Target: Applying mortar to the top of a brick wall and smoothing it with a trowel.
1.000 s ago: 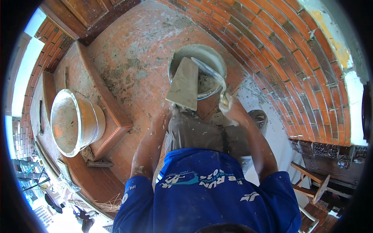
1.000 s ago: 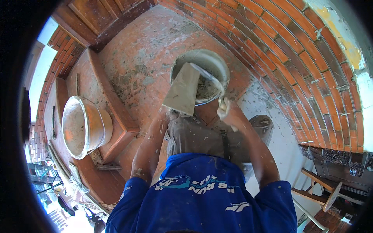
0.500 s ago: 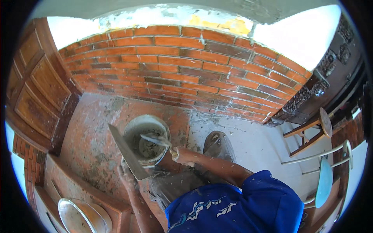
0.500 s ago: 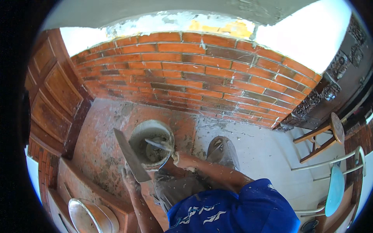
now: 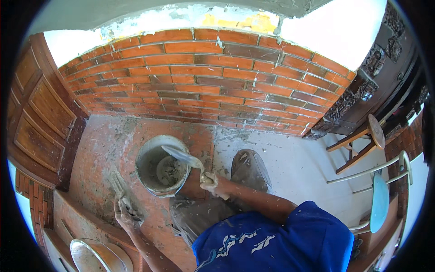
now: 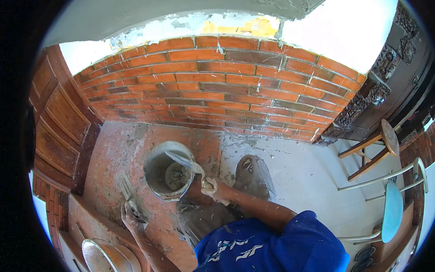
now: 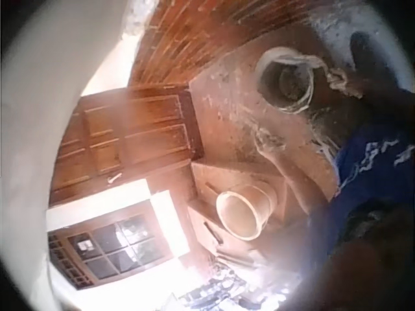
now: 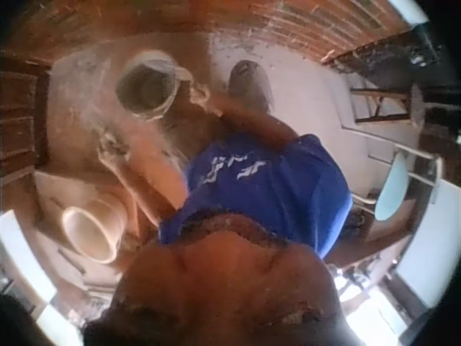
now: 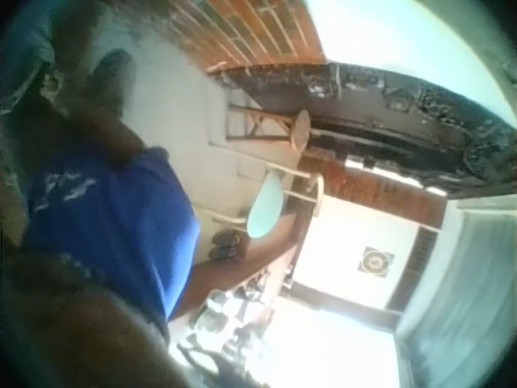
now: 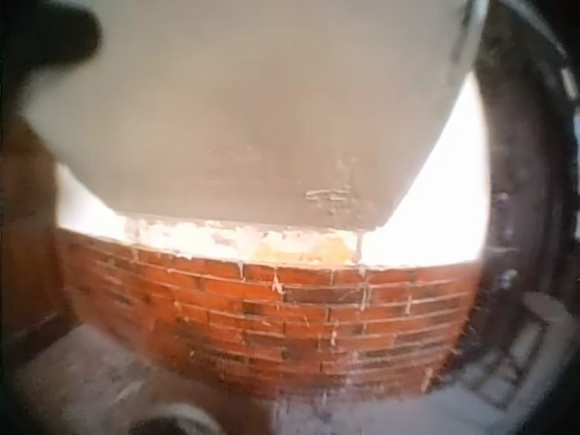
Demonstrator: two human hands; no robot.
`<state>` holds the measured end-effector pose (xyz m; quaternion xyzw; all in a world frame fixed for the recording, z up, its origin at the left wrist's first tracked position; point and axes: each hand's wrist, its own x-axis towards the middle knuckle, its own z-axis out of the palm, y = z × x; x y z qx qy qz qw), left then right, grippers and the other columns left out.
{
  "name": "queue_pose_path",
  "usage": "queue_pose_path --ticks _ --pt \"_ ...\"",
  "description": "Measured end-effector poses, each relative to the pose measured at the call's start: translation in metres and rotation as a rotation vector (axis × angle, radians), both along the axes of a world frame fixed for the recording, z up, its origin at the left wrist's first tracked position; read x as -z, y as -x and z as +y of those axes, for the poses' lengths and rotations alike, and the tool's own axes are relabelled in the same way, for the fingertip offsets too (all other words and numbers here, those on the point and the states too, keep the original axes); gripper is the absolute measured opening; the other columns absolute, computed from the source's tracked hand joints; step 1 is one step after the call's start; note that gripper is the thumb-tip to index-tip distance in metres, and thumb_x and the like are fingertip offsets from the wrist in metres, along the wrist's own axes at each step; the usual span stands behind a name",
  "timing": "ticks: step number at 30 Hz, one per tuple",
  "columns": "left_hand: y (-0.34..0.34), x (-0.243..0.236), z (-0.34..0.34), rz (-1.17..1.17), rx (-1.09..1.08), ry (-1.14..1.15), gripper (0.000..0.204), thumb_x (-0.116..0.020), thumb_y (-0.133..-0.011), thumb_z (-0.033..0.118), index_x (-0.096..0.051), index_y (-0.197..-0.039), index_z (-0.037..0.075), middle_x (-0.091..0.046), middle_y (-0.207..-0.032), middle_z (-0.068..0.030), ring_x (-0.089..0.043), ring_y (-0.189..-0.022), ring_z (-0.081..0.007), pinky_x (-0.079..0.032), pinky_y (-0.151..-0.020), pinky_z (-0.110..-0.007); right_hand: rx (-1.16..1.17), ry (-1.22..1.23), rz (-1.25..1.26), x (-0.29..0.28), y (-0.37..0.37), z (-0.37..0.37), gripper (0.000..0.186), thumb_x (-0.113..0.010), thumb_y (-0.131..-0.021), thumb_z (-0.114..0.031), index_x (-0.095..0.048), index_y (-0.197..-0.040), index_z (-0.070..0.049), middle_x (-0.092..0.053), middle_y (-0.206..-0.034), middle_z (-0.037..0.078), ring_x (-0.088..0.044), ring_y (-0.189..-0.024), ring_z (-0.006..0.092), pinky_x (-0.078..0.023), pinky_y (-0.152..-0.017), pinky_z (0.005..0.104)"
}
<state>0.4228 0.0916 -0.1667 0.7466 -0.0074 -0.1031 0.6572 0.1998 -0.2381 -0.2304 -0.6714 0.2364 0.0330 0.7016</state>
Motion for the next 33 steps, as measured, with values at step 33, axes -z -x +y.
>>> queue_pose_path --ticks 33 --pt "0.073 -0.171 0.344 -0.108 -0.548 -1.042 0.037 -0.056 -0.091 0.019 -0.059 -0.120 -0.005 -0.061 -0.073 -0.0077 -0.054 -0.054 -0.0146 -0.041 -0.046 -0.027 0.001 0.325 0.162 -0.036 0.012 -0.035 0.029 -0.068 -0.085 -0.024 -0.059 -0.098 0.001 -0.055 -0.064 0.004 -0.049 -0.052 0.0117 -0.040 -0.047 0.0314"
